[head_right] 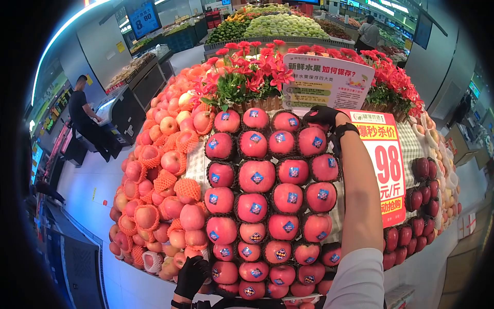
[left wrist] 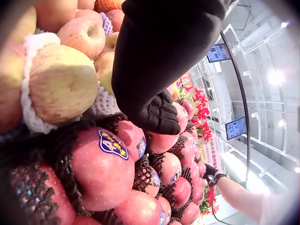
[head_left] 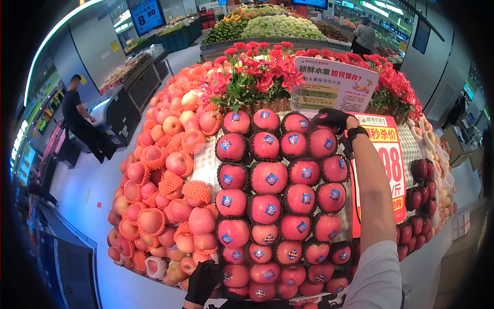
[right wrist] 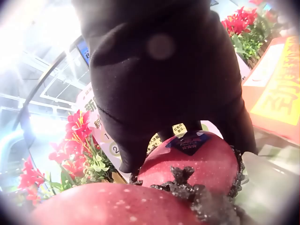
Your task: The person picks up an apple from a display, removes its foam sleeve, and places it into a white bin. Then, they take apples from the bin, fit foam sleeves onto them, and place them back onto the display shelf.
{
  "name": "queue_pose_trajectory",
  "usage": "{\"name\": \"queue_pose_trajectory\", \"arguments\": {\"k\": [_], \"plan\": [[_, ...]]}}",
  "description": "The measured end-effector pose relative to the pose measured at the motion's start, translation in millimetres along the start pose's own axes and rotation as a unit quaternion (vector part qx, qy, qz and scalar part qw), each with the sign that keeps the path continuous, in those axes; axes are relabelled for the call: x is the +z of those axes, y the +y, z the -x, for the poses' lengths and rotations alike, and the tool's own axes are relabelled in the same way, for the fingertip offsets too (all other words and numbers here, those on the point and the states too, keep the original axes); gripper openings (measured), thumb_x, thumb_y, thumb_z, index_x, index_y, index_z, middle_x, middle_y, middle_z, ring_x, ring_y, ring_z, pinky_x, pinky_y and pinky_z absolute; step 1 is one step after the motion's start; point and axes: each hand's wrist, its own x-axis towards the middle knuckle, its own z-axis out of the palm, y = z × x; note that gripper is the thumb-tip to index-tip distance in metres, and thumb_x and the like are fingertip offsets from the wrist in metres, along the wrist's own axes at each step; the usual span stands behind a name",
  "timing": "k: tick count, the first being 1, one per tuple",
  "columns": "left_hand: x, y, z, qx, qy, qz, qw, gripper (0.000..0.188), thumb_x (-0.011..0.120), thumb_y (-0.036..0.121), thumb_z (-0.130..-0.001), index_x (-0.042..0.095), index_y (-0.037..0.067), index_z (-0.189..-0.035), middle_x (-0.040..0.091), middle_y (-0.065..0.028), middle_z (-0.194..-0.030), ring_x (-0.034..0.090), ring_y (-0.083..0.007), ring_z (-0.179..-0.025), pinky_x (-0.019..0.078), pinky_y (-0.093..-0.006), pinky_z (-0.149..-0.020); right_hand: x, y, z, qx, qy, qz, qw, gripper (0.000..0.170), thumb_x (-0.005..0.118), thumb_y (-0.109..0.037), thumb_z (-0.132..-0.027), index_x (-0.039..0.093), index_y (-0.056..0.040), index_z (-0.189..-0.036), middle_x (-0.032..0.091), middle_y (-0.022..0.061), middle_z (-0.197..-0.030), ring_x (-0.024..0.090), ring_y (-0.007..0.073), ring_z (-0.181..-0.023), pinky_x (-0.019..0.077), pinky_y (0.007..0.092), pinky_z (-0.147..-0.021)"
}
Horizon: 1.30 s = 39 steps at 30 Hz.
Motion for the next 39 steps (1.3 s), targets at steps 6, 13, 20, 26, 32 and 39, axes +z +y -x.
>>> {"name": "queue_pose_trajectory", "arguments": {"k": [6,13,20,26,32,39], "plan": [[13,-5,7,0.037,0.050,-0.094,0.994,0.021,0.044,0.025,-0.101,0.051,0.005,-0.106,0.052,-0.0094,-0.091,0.051,-0.0224,-0.083,0.0448,-0.0346,-0.076,2,0,1,0.005,0.000,-0.006,1.000,0.042,0.065,-0.039,-0.085,0.064,-0.0033,-0.106,0.064,0.0128,-0.093,0.063,0.0237,-0.086,0.0516,0.0389,-0.070],[13,-6,6,0.014,0.042,-0.024,0.999,0.021,0.044,0.024,-0.100,0.052,0.004,-0.105,0.053,-0.0086,-0.089,0.051,-0.0210,-0.080,0.0427,-0.0311,-0.071,2,1,2,0.012,0.001,-0.012,1.000,0.042,0.064,-0.040,-0.087,0.064,-0.0028,-0.105,0.064,0.0122,-0.091,0.063,0.0229,-0.084,0.0517,0.0384,-0.068],[33,-11,10,0.057,0.106,-0.147,0.982,0.027,0.041,0.029,-0.103,0.052,0.003,-0.107,0.053,-0.0099,-0.092,0.052,-0.0218,-0.084,0.0431,-0.0323,-0.073,-1,4,4,0.018,0.006,-0.020,1.000,0.042,0.062,-0.041,-0.088,0.064,-0.0024,-0.104,0.064,0.0116,-0.090,0.063,0.0220,-0.083,0.0518,0.0379,-0.066],[-3,-4,8,0.015,0.017,-0.037,0.999,0.024,0.041,0.024,-0.102,0.052,0.004,-0.109,0.058,-0.0128,-0.100,0.058,-0.0262,-0.090,0.0499,-0.0388,-0.081,-3,5,1,0.021,0.012,-0.023,0.999,0.043,0.061,-0.042,-0.089,0.064,-0.0020,-0.103,0.064,0.0111,-0.089,0.063,0.0213,-0.081,0.0519,0.0375,-0.064],[37,-8,24,0.087,0.048,-0.180,0.979,0.022,0.043,0.026,-0.100,0.051,0.005,-0.100,0.053,-0.0083,-0.086,0.053,-0.0232,-0.084,0.0435,-0.0363,-0.073,-9,2,-2,0.036,0.026,-0.027,0.999,0.044,0.060,-0.043,-0.090,0.064,-0.0016,-0.103,0.064,0.0106,-0.088,0.063,0.0205,-0.080,0.0519,0.0371,-0.062],[31,-5,36,0.136,-0.032,-0.171,0.975,0.032,0.037,0.033,-0.101,0.044,0.016,-0.074,0.040,0.0004,-0.063,0.042,-0.0159,-0.058,0.0351,-0.0315,-0.055,-31,5,15,0.110,0.062,-0.065,0.990,0.045,0.058,-0.044,-0.092,0.065,-0.0012,-0.102,0.063,0.0099,-0.086,0.063,0.0197,-0.078,0.0520,0.0366,-0.060]]}}
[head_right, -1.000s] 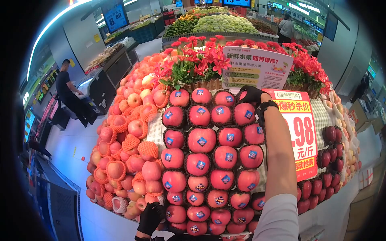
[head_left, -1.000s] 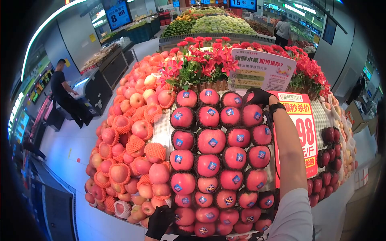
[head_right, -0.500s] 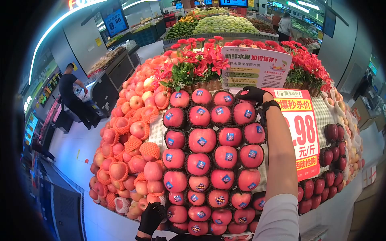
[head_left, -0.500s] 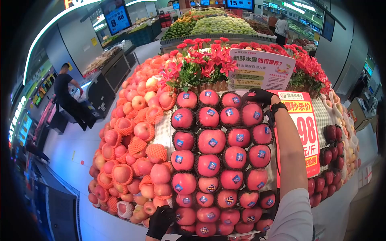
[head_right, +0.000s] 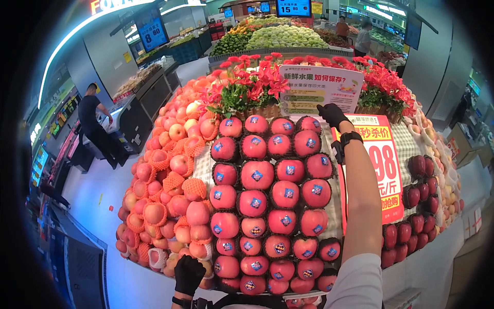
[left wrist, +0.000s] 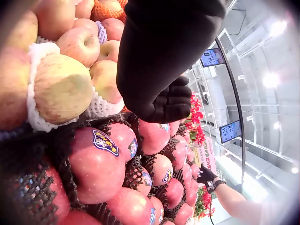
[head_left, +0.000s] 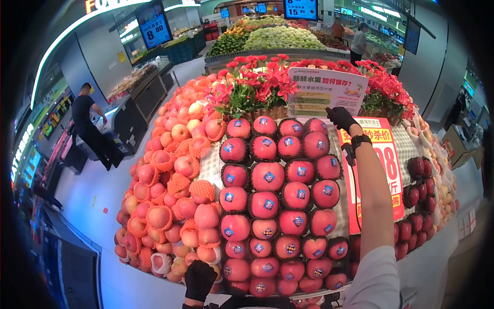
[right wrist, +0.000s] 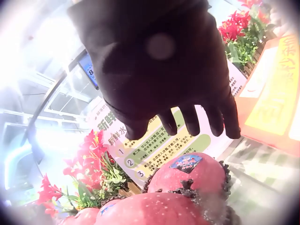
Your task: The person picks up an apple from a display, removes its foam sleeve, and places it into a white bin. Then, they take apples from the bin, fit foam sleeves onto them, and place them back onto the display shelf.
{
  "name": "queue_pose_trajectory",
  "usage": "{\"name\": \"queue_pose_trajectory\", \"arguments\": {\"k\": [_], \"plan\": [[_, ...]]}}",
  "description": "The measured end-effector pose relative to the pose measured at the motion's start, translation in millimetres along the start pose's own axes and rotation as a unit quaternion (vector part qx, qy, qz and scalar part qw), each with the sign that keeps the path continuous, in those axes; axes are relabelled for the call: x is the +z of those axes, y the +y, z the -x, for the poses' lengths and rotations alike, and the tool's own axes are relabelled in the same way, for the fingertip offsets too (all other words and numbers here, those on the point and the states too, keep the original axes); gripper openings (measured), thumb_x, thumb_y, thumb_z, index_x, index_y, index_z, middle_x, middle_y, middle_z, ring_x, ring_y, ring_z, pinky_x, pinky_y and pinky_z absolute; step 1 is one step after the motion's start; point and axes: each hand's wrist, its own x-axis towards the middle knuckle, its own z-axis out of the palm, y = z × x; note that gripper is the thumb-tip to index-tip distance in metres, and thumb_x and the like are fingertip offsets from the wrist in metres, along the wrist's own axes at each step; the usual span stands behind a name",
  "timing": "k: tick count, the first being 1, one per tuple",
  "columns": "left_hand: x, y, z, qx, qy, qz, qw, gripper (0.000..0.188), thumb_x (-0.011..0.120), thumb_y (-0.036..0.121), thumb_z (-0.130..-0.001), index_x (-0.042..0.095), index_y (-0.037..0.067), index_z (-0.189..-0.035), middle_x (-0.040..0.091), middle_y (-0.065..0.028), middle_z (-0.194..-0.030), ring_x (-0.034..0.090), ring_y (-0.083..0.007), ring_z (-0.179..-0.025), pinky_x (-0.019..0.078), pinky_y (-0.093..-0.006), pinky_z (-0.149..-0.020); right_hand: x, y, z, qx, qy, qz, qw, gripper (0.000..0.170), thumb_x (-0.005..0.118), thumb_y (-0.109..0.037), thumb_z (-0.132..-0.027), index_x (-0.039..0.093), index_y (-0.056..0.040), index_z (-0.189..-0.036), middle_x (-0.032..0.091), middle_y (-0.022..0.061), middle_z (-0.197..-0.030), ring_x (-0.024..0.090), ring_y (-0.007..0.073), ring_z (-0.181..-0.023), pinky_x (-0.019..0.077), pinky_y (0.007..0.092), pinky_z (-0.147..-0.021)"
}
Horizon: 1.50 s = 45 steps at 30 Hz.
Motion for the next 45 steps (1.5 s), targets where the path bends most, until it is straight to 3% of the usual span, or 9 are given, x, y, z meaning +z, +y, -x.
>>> {"name": "queue_pose_trajectory", "arguments": {"k": [2,4,6,10,26,31,34,40,45], "plan": [[-11,0,4,0.017,0.010,0.041,0.999,0.038,0.035,0.035,-0.101,0.041,0.019,-0.067,0.035,0.0027,-0.056,0.037,-0.0138,-0.050,0.0315,-0.0300,-0.049,-7,14,0,0.007,-0.005,-0.006,1.000,0.047,0.053,-0.045,-0.096,0.065,-0.0001,-0.097,0.062,0.0088,-0.081,0.062,0.0185,-0.073,0.0506,0.0362,-0.055],[-25,0,6,0.003,0.021,0.156,0.987,0.035,0.036,0.035,-0.098,0.037,0.021,-0.066,0.031,0.0039,-0.054,0.036,-0.0130,-0.048,0.0311,-0.0315,-0.048,-7,36,3,-0.211,0.113,0.174,0.955,0.027,0.057,-0.024,-0.092,0.065,0.0008,-0.086,0.065,0.0132,-0.073,0.064,0.0283,-0.072,0.0522,0.0407,-0.062],[-37,0,11,0.013,-0.058,0.195,0.979,0.033,0.039,0.035,-0.095,0.038,0.022,-0.065,0.034,0.0033,-0.055,0.038,-0.0141,-0.050,0.0328,-0.0329,-0.052,-8,50,19,-0.472,0.227,0.351,0.776,0.015,0.058,-0.014,-0.087,0.064,-0.0001,-0.083,0.067,0.0167,-0.075,0.065,0.0333,-0.073,0.0526,0.0422,-0.065],[-49,1,15,0.021,-0.094,0.206,0.974,0.034,0.038,0.035,-0.096,0.037,0.022,-0.064,0.033,0.0049,-0.054,0.034,-0.0116,-0.047,0.0281,-0.0306,-0.048,-2,64,73,-0.294,0.191,0.319,0.880,0.008,0.057,-0.005,-0.078,0.064,-0.0021,-0.081,0.064,0.0197,-0.076,0.063,0.0386,-0.074,0.0506,0.0450,-0.066],[-105,53,2,0.050,-0.065,0.140,0.987,0.034,0.037,0.030,-0.097,0.037,0.021,-0.064,0.031,0.0044,-0.054,0.039,-0.0118,-0.048,0.0350,-0.0274,-0.047,36,94,353,-0.281,0.303,0.373,0.831,0.018,0.063,0.000,-0.065,0.061,-0.0047,-0.082,0.056,0.0139,-0.069,0.059,0.0338,-0.067,0.0455,0.0419,-0.060],[-126,66,-1,0.012,-0.129,0.204,0.970,0.035,0.037,0.031,-0.097,0.035,0.021,-0.063,0.028,0.0041,-0.053,0.036,-0.0118,-0.047,0.0336,-0.0278,-0.046,69,71,436,-0.153,0.225,0.363,0.891,0.018,0.063,0.001,-0.071,0.066,-0.0046,-0.087,0.061,0.0142,-0.073,0.063,0.0298,-0.068,0.0490,0.0408,-0.061],[-141,70,1,-0.029,-0.101,0.215,0.971,0.035,0.039,0.031,-0.096,0.035,0.021,-0.063,0.028,0.0043,-0.053,0.034,-0.0117,-0.046,0.0332,-0.0279,-0.046,87,81,467,-0.133,0.160,0.515,0.832,0.008,0.063,-0.003,-0.073,0.065,-0.0058,-0.080,0.060,0.0136,-0.069,0.062,0.0274,-0.063,0.0484,0.0395,-0.058],[-169,79,11,-0.074,-0.182,0.243,0.950,0.034,0.043,0.031,-0.094,0.036,0.021,-0.062,0.029,0.0051,-0.052,0.032,-0.0108,-0.045,0.0297,-0.0286,-0.047,152,99,549,-0.023,0.132,0.199,0.971,0.011,0.063,-0.007,-0.072,0.058,-0.0091,-0.062,0.056,0.0085,-0.065,0.058,0.0214,-0.058,0.0436,0.0352,-0.051],[-177,88,23,-0.102,-0.163,0.260,0.946,0.035,0.042,0.032,-0.095,0.036,0.022,-0.062,0.028,0.0057,-0.052,0.031,-0.0100,-0.045,0.0291,-0.0283,-0.045,227,116,617,-0.097,0.226,0.359,0.900,0.010,0.067,-0.007,-0.062,0.058,-0.0089,-0.060,0.057,0.0126,-0.064,0.059,0.0312,-0.060,0.0449,0.0401,-0.054]]}}
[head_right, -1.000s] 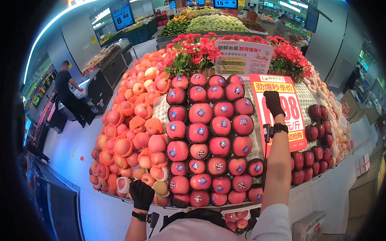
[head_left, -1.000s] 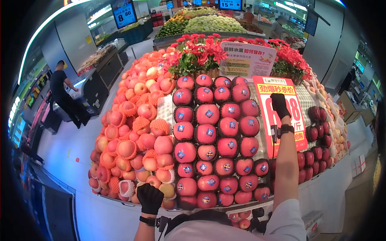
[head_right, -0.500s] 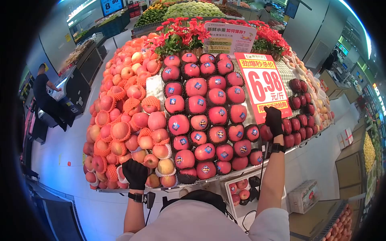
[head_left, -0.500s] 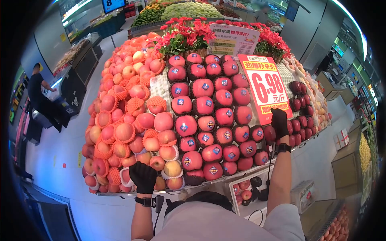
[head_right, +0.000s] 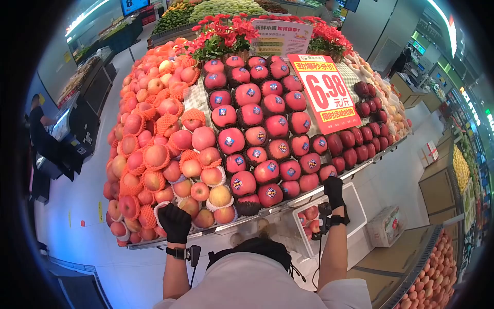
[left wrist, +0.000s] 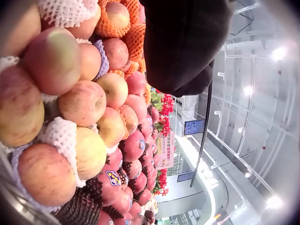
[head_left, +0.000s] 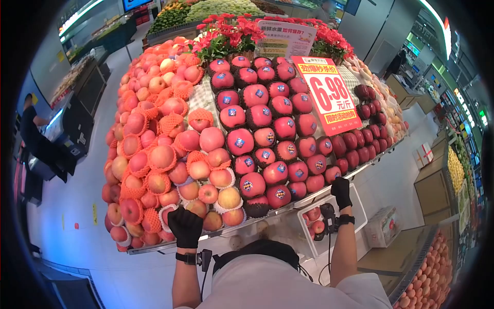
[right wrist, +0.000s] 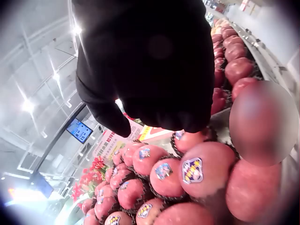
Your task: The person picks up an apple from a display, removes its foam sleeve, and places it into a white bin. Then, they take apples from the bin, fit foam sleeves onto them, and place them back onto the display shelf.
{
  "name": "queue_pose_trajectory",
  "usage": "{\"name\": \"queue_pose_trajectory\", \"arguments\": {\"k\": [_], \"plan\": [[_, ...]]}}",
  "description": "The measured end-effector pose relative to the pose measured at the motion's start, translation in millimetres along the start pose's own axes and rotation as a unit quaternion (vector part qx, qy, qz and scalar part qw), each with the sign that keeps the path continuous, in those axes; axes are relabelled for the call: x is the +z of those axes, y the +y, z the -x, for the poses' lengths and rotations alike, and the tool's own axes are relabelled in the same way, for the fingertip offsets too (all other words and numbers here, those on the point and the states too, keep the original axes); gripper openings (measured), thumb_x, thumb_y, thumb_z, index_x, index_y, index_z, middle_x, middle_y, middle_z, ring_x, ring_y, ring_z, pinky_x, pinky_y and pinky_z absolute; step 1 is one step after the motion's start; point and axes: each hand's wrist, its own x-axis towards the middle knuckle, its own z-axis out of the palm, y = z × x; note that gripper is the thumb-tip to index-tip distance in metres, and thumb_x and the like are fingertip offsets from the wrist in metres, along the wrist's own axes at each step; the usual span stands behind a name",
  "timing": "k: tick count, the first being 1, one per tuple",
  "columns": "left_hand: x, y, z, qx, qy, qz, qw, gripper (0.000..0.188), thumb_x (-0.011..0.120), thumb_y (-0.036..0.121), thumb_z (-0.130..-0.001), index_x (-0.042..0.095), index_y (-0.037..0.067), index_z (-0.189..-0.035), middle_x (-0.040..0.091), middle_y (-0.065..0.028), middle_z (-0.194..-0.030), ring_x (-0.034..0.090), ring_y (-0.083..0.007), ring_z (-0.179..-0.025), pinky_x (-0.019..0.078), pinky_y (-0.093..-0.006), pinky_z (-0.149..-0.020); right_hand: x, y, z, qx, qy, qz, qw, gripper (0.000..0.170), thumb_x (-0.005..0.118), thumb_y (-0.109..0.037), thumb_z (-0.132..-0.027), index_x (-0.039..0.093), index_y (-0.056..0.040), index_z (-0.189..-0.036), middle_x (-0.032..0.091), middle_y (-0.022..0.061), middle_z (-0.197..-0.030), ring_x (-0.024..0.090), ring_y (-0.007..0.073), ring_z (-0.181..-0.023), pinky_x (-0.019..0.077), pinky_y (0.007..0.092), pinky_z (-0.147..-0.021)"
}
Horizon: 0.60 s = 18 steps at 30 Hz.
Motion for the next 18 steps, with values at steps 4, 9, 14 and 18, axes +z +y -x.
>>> {"name": "queue_pose_trajectory", "arguments": {"k": [4,9,14,18], "plan": [[-27,0,5,-0.017,-0.034,-0.035,0.999,0.035,0.038,0.034,-0.098,0.036,0.021,-0.065,0.028,0.0058,-0.054,0.033,-0.0096,-0.046,0.0295,-0.0267,-0.043,-28,-57,53,0.086,-0.125,0.048,0.987,0.007,0.069,-0.012,-0.067,0.064,-0.0079,-0.065,0.061,0.0135,-0.066,0.064,0.0326,-0.066,0.0493,0.0440,-0.058],[-14,-5,5,-0.045,0.024,-0.011,0.999,0.035,0.042,0.031,-0.094,0.035,0.022,-0.061,0.025,0.0073,-0.051,0.026,-0.0094,-0.042,0.0258,-0.0279,-0.043,-94,-127,66,0.252,-0.209,0.044,0.944,0.025,0.073,-0.021,-0.073,0.066,-0.0009,-0.085,0.068,0.0181,-0.085,0.068,0.0334,-0.081,0.0532,0.0433,-0.073],[-9,-15,-4,-0.075,0.030,-0.051,0.995,0.036,0.041,0.031,-0.096,0.035,0.022,-0.061,0.024,0.0073,-0.051,0.026,-0.0091,-0.042,0.0248,-0.0279,-0.045,-72,-103,127,0.234,-0.186,0.084,0.951,0.044,0.071,-0.015,-0.077,0.060,0.0023,-0.116,0.068,0.0142,-0.096,0.067,0.0283,-0.084,0.0519,0.0357,-0.074],[1,-34,-10,-0.072,0.070,-0.056,0.993,0.038,0.040,0.032,-0.098,0.034,0.022,-0.062,0.024,0.0070,-0.051,0.025,-0.0096,-0.042,0.0250,-0.0284,-0.045,-48,-67,195,0.445,0.042,-0.354,0.822,0.018,0.054,-0.012,-0.088,0.060,-0.0082,-0.072,0.043,-0.0031,-0.056,0.043,0.0097,-0.038,0.0296,0.0271,-0.034]]}}
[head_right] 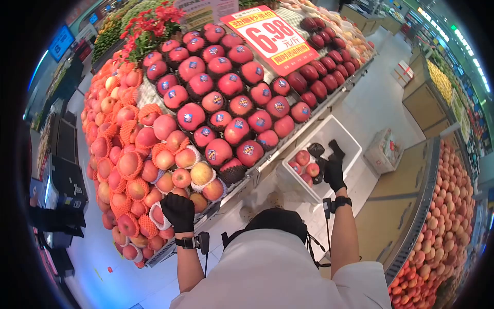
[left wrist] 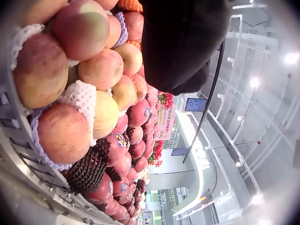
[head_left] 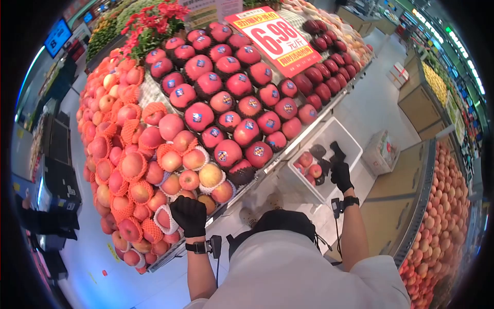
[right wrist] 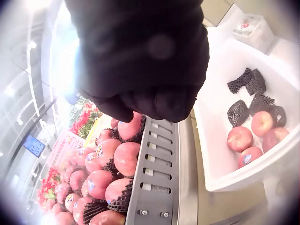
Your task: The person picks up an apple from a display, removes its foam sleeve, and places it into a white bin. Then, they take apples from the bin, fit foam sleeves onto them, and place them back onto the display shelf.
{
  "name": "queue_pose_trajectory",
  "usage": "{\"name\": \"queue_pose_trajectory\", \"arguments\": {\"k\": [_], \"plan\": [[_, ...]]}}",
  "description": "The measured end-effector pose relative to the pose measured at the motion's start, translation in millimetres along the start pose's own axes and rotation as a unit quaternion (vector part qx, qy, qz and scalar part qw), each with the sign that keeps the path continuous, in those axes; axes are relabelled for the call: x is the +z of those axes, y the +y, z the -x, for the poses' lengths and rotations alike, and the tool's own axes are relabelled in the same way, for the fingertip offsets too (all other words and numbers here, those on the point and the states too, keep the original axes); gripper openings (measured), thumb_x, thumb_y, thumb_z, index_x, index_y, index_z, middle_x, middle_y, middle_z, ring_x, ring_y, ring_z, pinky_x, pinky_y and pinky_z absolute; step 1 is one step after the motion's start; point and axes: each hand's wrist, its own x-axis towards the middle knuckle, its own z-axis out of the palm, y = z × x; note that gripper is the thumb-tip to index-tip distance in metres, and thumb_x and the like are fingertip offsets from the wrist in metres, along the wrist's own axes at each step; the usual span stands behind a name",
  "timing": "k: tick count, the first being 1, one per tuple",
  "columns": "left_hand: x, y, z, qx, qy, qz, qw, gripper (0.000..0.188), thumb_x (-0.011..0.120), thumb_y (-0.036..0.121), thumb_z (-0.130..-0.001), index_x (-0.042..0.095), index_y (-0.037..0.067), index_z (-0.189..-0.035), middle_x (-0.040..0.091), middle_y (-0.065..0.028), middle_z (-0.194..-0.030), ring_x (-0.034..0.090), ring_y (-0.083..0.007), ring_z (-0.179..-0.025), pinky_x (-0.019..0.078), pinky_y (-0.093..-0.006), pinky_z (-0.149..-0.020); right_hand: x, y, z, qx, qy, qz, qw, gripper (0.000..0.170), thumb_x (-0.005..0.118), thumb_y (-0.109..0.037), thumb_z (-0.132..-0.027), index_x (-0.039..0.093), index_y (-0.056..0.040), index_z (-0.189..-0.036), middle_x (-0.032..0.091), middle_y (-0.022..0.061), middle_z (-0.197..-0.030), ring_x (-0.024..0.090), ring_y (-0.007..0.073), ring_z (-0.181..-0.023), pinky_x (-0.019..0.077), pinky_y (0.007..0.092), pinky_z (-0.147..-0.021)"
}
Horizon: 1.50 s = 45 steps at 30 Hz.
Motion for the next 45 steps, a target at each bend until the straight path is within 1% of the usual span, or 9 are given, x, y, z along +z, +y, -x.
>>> {"name": "queue_pose_trajectory", "arguments": {"k": [13,17,22,23,25,29,31,35,45], "plan": [[-2,-63,-33,-0.103,-0.168,-0.048,0.979,0.029,0.039,0.031,-0.100,0.039,0.018,-0.074,0.036,0.0040,-0.066,0.038,-0.0111,-0.058,0.0330,-0.0277,-0.056,-34,84,60,-0.042,0.031,-0.002,0.999,0.023,0.057,-0.014,-0.081,0.050,-0.0108,-0.059,0.035,-0.0025,-0.050,0.036,0.0105,-0.037,0.0253,0.0274,-0.036],[17,-95,-31,-0.093,-0.077,-0.064,0.991,0.035,0.041,0.031,-0.098,0.037,0.019,-0.066,0.031,0.0040,-0.058,0.030,-0.0123,-0.050,0.0294,-0.0291,-0.051,-38,71,53,-0.053,0.017,0.257,0.965,0.015,0.067,-0.004,-0.050,0.054,-0.0081,-0.057,0.053,0.0076,-0.058,0.055,0.0232,-0.052,0.0410,0.0297,-0.045],[19,-121,-29,-0.116,-0.081,-0.029,0.989,0.035,0.042,0.032,-0.098,0.038,0.018,-0.066,0.033,0.0031,-0.059,0.033,-0.0125,-0.053,0.0313,-0.0279,-0.053,-17,170,26,-0.054,0.062,0.106,0.991,0.020,0.053,-0.006,-0.091,0.059,-0.0092,-0.073,0.050,-0.0022,-0.063,0.048,0.0101,-0.047,0.0346,0.0255,-0.038],[10,-121,-32,-0.008,-0.123,-0.372,0.920,0.034,0.042,0.030,-0.097,0.039,0.018,-0.066,0.033,0.0027,-0.059,0.034,-0.0129,-0.054,0.0322,-0.0279,-0.054,-13,176,18,-0.054,0.057,0.138,0.987,0.014,0.056,-0.005,-0.087,0.062,-0.0085,-0.075,0.053,0.0005,-0.065,0.051,0.0135,-0.051,0.0377,0.0276,-0.043],[-8,-119,-39,0.165,-0.171,-0.813,0.532,0.032,0.044,0.027,-0.096,0.039,0.017,-0.067,0.034,0.0018,-0.060,0.036,-0.0135,-0.056,0.0337,-0.0281,-0.055,-9,173,3,-0.030,0.031,0.204,0.978,0.007,0.064,-0.002,-0.073,0.067,-0.0066,-0.078,0.060,0.0081,-0.072,0.059,0.0228,-0.062,0.0456,0.0336,-0.056],[34,-147,-27,0.370,-0.159,-0.913,-0.064,0.024,0.043,0.019,-0.094,0.039,0.014,-0.072,0.039,-0.0001,-0.065,0.042,-0.0147,-0.059,0.0365,-0.0287,-0.058,-2,158,-29,0.327,0.053,-0.266,0.905,0.019,0.076,-0.010,-0.071,0.070,-0.0035,-0.088,0.069,0.0138,-0.084,0.066,0.0247,-0.077,0.0521,0.0365,-0.071],[18,-145,-24,0.232,-0.159,-0.897,0.342,0.022,0.041,0.018,-0.096,0.040,0.014,-0.074,0.040,-0.0001,-0.067,0.042,-0.0142,-0.060,0.0360,-0.0286,-0.057,24,210,-37,0.180,0.052,-0.184,0.965,0.035,0.080,-0.021,-0.071,0.068,-0.0025,-0.098,0.067,0.0143,-0.090,0.066,0.0252,-0.081,0.0531,0.0357,-0.075],[-26,-138,-16,0.030,-0.027,-0.458,0.888,0.024,0.041,0.019,-0.097,0.040,0.014,-0.074,0.040,0.0003,-0.067,0.041,-0.0137,-0.061,0.0352,-0.0284,-0.057,41,220,-56,0.154,-0.032,0.057,0.986,0.059,0.079,-0.018,-0.071,0.056,-0.0047,-0.124,0.062,0.0158,-0.114,0.061,0.0288,-0.108,0.0487,0.0377,-0.094],[13,-175,28,-0.002,0.141,0.015,0.990,0.035,0.039,0.027,-0.104,0.041,0.015,-0.070,0.037,0.0013,-0.065,0.040,-0.0137,-0.060,0.0357,-0.0282,-0.058,114,206,-108,0.046,-0.154,0.336,0.928,0.078,0.069,-0.010,-0.073,0.039,-0.0123,-0.145,0.047,0.0210,-0.134,0.056,0.0412,-0.112,0.0500,0.0505,-0.090]]}}
